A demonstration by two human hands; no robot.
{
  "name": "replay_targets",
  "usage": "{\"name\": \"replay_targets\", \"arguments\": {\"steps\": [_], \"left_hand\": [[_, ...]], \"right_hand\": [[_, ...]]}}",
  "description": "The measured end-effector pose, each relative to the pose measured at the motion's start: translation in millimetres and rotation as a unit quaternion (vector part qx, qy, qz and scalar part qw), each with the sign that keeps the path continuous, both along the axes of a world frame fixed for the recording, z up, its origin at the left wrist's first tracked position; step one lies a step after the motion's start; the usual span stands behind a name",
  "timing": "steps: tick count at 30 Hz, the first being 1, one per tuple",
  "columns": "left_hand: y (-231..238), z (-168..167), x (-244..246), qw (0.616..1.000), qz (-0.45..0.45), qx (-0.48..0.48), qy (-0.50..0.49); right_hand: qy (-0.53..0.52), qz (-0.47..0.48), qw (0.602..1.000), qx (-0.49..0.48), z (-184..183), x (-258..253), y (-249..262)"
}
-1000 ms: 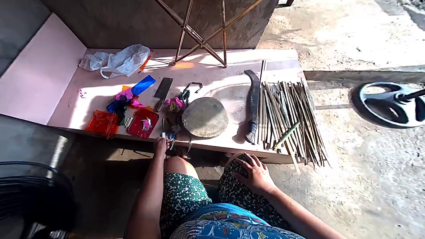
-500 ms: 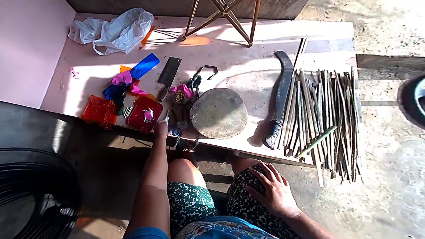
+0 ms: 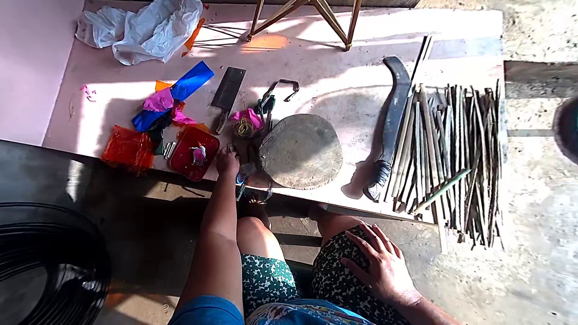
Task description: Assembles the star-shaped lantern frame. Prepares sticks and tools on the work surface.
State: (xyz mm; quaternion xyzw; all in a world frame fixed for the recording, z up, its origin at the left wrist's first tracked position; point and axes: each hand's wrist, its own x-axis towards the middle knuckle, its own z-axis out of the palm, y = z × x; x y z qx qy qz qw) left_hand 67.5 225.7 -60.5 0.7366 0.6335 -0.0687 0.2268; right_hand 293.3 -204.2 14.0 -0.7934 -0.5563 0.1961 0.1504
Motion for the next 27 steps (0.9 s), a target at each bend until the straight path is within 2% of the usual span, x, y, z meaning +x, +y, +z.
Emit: {"name": "replay_targets", "arguments": {"steps": [4, 8, 12, 18, 23, 27], "left_hand": [[7.2, 2.0, -8.9, 0.998, -0.027, 0.004, 0.052], [3.9, 6.6, -6.3, 0.998, -0.055, 0.017, -0.031], [8.2, 5.3, -0.2, 0.992, -0.102, -0.06, -0.04], [14.0, 5.7, -0.8, 0.995, -0.073, -0.072, -0.007], [-3.5, 24.3, 7.9, 0.986, 0.014, -0.068, -0.151], [-36.0, 44.0, 12.9, 0.977, 0.018, -0.039, -0.209]], "right_hand": [[-0.001, -0.003, 1.0, 0.0, -0.1, 0.4, 0.4], [-0.001, -0.001, 1.0, 0.0, -0.3, 0.4, 0.6], [-0.005, 0.0, 1.0, 0.009, -0.5, -0.9, 0.6], [-0.004, -0.004, 1.0, 0.011, 0.8, 0.5, 1.4], [0.002, 0.003, 1.0, 0.005, -0.5, -0.1, 3.1], [0.001, 0.003, 1.0, 0.007, -2.5, 0.9, 2.7]]}}
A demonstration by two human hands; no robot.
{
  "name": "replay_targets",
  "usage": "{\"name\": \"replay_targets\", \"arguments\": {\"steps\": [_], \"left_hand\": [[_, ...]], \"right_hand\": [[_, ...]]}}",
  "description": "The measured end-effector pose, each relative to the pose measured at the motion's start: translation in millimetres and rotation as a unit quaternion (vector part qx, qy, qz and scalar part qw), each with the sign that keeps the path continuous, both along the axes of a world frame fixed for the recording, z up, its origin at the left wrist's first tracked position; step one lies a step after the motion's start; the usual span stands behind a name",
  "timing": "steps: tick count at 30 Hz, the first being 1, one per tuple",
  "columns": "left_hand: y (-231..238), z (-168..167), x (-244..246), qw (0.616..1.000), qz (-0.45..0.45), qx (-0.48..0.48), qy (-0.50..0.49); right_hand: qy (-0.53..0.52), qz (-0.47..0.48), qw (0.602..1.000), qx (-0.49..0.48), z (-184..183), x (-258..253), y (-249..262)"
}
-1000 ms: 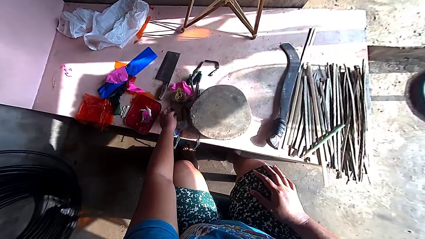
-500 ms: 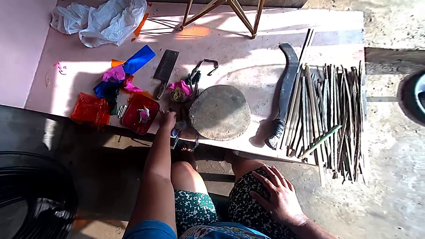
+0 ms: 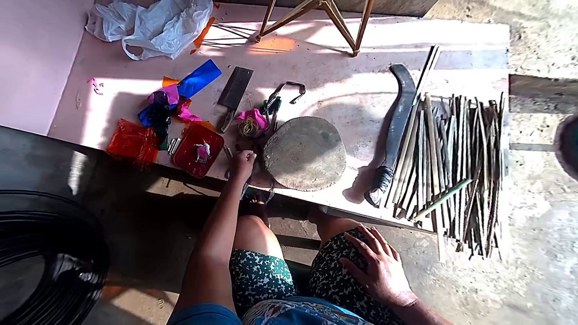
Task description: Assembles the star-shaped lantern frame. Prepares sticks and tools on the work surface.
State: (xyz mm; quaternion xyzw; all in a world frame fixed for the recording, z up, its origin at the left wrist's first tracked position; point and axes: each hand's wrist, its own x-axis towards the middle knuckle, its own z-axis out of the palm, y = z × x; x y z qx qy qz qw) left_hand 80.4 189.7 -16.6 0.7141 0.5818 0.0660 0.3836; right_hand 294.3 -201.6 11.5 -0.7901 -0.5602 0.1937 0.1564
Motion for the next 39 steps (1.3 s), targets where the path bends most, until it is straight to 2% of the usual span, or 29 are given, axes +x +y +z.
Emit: {"name": "replay_targets", "arguments": {"steps": [4, 6, 9, 13, 17, 21, 24, 27, 31, 36, 39], "left_hand": [[-42.0, 23.7, -8.7, 0.999, -0.035, 0.03, -0.009], [-62.3, 33.2, -18.9, 0.999, -0.05, 0.014, -0.01], [-76.5, 19.6, -49.2, 0.998, -0.048, -0.043, 0.016], [-84.0, 4.5, -98.9, 0.991, 0.053, -0.124, 0.015], [-80.5, 1.3, -133.8, 0.976, 0.161, -0.147, -0.005], [-61.9, -6.5, -149.2, 0.957, 0.258, -0.121, -0.048], [-31.3, -20.0, -159.1, 0.956, 0.283, -0.072, -0.038], [2.7, -11.0, -159.1, 0.963, 0.267, -0.001, 0.023], [47.0, 3.5, -148.5, 0.969, 0.222, 0.044, 0.102], [88.9, -7.7, -133.5, 0.975, 0.124, 0.084, 0.166], [106.3, -19.9, -128.0, 0.97, 0.115, 0.093, 0.194]], "right_hand": [[0.0, 0.003, 1.0, 0.001, 0.4, 0.3, -1.4], [0.002, 0.001, 1.0, 0.006, 1.5, -0.4, -1.7], [0.013, 0.0, 1.0, 0.001, 5.1, 0.2, -1.4], [0.021, -0.002, 1.0, -0.01, 7.0, -0.3, -3.3], [0.026, -0.006, 1.0, -0.015, 5.2, 1.3, -7.7], [0.02, -0.006, 1.0, -0.016, 4.3, 2.2, -6.8], [0.016, -0.006, 1.0, -0.023, 3.5, 2.7, -5.8], [0.005, -0.007, 1.0, -0.019, 2.8, 2.2, -5.7], [-0.005, -0.004, 1.0, -0.01, 3.1, 0.9, -1.1], [-0.006, 0.008, 0.999, -0.035, 8.9, -0.3, 8.8], [0.004, 0.017, 0.998, -0.056, 12.6, 0.5, 13.7]]}}
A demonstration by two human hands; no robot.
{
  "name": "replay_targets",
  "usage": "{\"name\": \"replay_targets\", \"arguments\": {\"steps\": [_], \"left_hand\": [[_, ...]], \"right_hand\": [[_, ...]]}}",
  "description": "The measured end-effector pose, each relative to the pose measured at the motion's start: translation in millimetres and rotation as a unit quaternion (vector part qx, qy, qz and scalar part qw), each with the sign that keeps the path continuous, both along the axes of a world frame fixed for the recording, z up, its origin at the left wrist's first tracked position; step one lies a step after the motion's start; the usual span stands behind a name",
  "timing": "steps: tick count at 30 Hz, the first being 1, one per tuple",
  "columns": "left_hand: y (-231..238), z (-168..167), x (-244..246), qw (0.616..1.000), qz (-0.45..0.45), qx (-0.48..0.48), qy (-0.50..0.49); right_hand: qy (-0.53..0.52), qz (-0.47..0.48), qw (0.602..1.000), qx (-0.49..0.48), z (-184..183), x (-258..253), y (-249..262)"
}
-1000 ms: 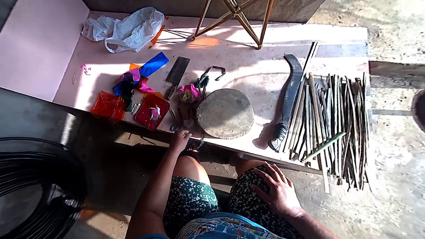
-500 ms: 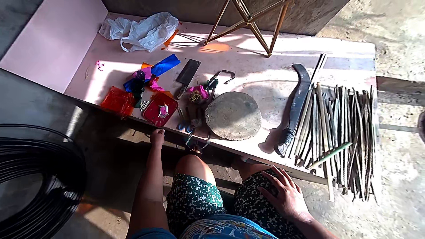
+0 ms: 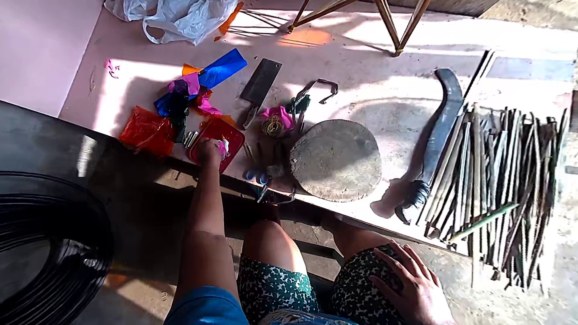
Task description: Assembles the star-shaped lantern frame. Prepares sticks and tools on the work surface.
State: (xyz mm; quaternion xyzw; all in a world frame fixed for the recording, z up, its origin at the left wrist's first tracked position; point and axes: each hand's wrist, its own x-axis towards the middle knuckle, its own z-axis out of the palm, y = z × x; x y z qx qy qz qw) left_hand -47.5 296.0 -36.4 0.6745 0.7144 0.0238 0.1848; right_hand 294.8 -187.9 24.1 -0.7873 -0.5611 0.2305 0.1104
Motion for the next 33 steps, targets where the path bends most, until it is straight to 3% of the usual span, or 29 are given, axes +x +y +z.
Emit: {"name": "replay_targets", "arguments": {"steps": [16, 22, 27, 33], "left_hand": [[26.0, -15.5, -0.4, 0.993, -0.112, -0.019, 0.042], [8.3, -12.9, -23.3, 0.994, -0.063, 0.001, -0.086], [-11.4, -10.6, -31.1, 0.996, -0.028, 0.046, -0.072], [-12.2, -13.3, -40.6, 0.977, 0.075, 0.041, -0.195]], "right_hand": [[-0.011, 0.004, 1.0, -0.014, 2.5, -2.3, 4.8], [-0.013, 0.005, 1.0, -0.009, -0.7, -0.5, 2.6], [-0.013, 0.007, 1.0, -0.004, -3.1, -0.1, 1.0], [-0.008, 0.003, 1.0, -0.012, 0.4, -0.6, 0.4]]}}
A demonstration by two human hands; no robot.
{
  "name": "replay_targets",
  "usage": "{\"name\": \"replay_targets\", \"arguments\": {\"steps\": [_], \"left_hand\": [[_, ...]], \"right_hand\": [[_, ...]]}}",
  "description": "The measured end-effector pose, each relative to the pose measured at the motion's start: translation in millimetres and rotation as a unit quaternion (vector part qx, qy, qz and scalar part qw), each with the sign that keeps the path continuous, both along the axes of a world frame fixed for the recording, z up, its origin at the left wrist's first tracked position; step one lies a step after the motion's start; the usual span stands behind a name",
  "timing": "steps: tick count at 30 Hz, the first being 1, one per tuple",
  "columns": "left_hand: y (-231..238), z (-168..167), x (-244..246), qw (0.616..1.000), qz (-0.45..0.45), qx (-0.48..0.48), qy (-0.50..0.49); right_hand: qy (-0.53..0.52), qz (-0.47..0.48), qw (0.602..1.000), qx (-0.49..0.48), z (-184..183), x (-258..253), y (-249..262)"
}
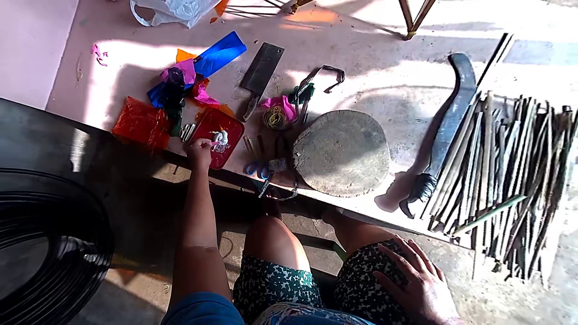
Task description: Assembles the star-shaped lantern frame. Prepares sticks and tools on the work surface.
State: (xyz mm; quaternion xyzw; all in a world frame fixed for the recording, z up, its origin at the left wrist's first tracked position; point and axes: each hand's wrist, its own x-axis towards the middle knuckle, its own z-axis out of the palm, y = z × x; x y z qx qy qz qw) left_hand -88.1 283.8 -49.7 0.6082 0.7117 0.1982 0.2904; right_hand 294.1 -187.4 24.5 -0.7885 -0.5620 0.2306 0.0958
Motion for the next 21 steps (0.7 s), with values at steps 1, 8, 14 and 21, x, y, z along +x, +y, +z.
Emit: {"name": "replay_targets", "arguments": {"steps": [1, 8, 14, 21], "left_hand": [[2.5, -1.5, -4.2, 1.0, 0.018, -0.004, -0.025], [-27.0, -14.0, -34.9, 0.959, 0.2, 0.062, -0.193], [-120.3, -68.3, -54.0, 0.968, 0.24, 0.045, -0.064], [-153.1, -93.7, -39.8, 0.928, -0.031, -0.321, 0.186]], "right_hand": [[0.003, -0.001, 1.0, -0.002, 1.5, -0.4, 0.5], [-0.014, 0.0, 1.0, 0.024, -6.9, -0.4, -0.4], [-0.016, 0.007, 1.0, 0.022, -6.4, -0.9, 2.4], [-0.016, 0.01, 1.0, 0.016, -5.5, -4.9, 5.4]]}}
